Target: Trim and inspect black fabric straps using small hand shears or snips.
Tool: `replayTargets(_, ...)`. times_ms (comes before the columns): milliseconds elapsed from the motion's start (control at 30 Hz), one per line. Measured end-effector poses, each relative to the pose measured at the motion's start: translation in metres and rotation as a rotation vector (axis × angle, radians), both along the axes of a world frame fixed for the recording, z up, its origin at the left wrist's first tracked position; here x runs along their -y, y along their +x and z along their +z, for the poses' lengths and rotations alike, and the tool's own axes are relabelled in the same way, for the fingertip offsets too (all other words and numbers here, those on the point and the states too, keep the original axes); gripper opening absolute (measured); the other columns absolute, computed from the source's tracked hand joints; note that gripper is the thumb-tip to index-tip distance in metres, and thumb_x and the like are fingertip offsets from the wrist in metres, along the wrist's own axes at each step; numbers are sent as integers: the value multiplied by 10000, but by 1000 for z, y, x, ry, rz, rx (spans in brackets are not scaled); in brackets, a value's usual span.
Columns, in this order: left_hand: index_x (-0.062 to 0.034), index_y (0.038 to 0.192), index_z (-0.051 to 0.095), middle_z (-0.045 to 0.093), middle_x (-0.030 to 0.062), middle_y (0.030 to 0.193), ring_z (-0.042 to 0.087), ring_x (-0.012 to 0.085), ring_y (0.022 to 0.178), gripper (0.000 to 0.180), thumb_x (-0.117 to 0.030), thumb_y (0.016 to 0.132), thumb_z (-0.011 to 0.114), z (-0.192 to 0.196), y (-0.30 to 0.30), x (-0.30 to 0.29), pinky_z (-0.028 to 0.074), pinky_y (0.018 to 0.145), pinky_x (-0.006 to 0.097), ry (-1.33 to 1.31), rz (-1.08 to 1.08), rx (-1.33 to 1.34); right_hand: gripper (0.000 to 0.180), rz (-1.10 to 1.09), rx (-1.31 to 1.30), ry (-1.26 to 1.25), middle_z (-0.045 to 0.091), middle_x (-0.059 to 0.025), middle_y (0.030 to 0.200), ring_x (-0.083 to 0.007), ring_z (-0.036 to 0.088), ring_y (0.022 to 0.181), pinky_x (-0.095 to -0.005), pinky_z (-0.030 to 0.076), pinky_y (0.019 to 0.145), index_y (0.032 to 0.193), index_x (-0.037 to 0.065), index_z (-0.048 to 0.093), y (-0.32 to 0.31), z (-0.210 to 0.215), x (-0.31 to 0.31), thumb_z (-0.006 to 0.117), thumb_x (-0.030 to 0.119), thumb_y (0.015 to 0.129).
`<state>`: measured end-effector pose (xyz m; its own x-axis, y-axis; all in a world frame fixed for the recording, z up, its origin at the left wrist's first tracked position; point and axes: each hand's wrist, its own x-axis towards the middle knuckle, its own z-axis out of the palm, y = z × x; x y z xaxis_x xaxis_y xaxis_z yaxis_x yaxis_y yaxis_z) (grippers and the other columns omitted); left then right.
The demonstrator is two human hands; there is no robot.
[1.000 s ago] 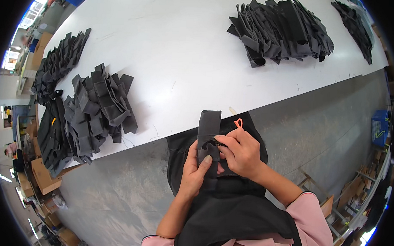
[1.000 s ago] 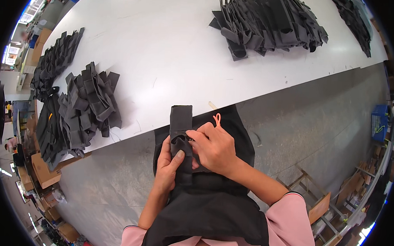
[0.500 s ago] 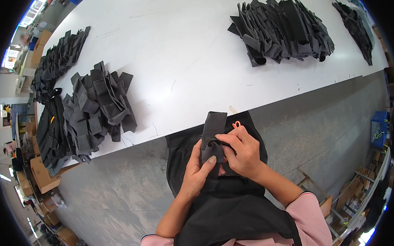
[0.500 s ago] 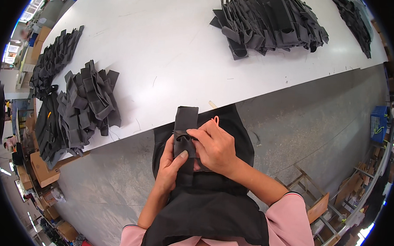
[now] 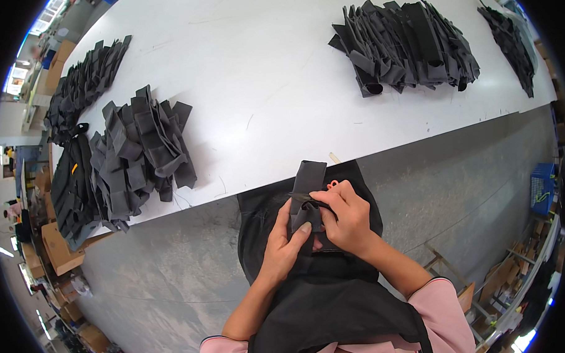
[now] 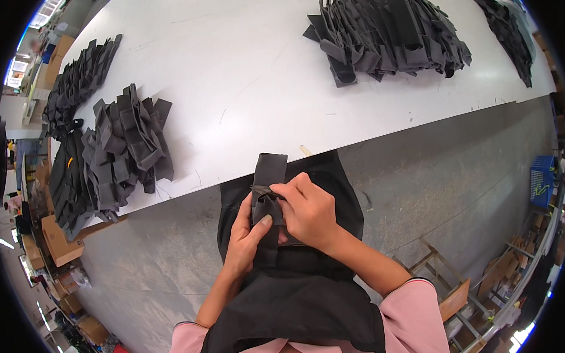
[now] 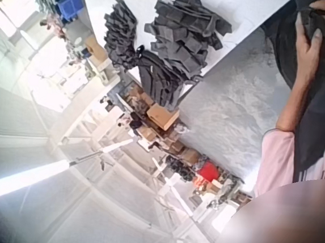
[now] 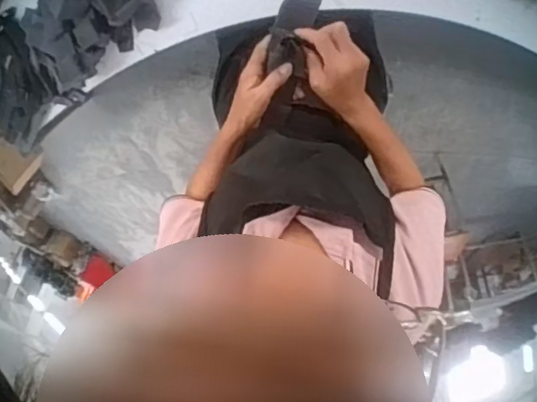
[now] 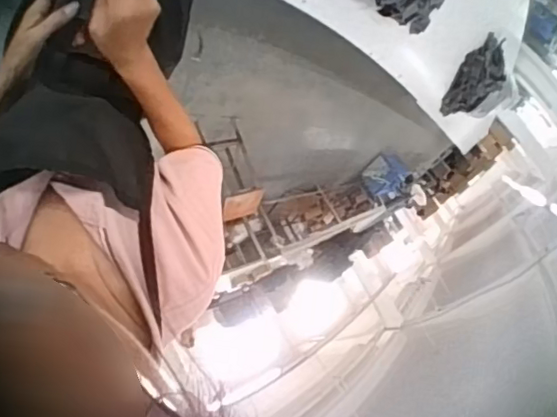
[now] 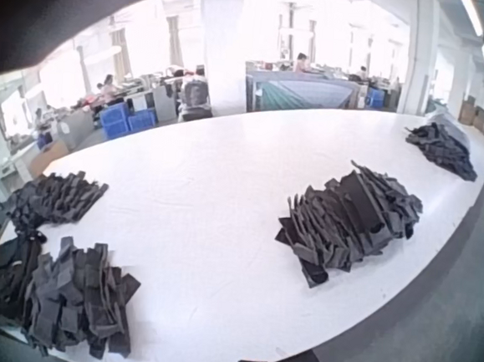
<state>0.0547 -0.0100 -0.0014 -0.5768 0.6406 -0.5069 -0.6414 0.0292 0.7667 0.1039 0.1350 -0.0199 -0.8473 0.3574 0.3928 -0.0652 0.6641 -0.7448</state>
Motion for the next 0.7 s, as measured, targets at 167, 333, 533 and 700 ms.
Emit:
replayTargets(167, -23, 1405, 289, 616, 99, 962, 594, 141, 698, 535, -55, 913, 497, -4, 0, 1, 504, 654, 270, -35, -6, -79, 324, -8, 13, 126, 534, -82, 772, -232, 561, 627, -322, 484, 565, 921, 35, 636, 1, 5, -1, 640, -96, 625)
replayTargets(333, -28, 1405, 296, 620, 92, 952, 600, 138, 698, 536, -62, 912, 504, -5, 0, 0, 505, 652, 266, -26, -10, -68, 308, 23, 14, 83, 518, -88, 776, -215, 552, 594, -290, 440, 505, 932, 29, 632, 1, -1, -5, 647, -82, 644)
replayTargets(533, -25, 1404, 305, 620, 88, 960, 602, 135, 699, 544, -67, 905, 515, -6, -2, -1, 506, 659, 268, -44, -10, -78, 195, 34, 309, -1003, 508, -24, 803, -77, 544, 654, -201, 425, 529, 945, -5, 616, 0, 6, -6, 631, -53, 757)
replayTargets(700, -18, 1403, 302, 623, 104, 981, 602, 137, 700, 547, -76, 903, 516, -7, -2, 1, 503, 663, 271, -44, -31, -80, 134, 2, 254, -954, 492, 4, 819, -54, 531, 692, -182, 401, 531, 932, -15, 608, 5, 1, -5, 608, -48, 802)
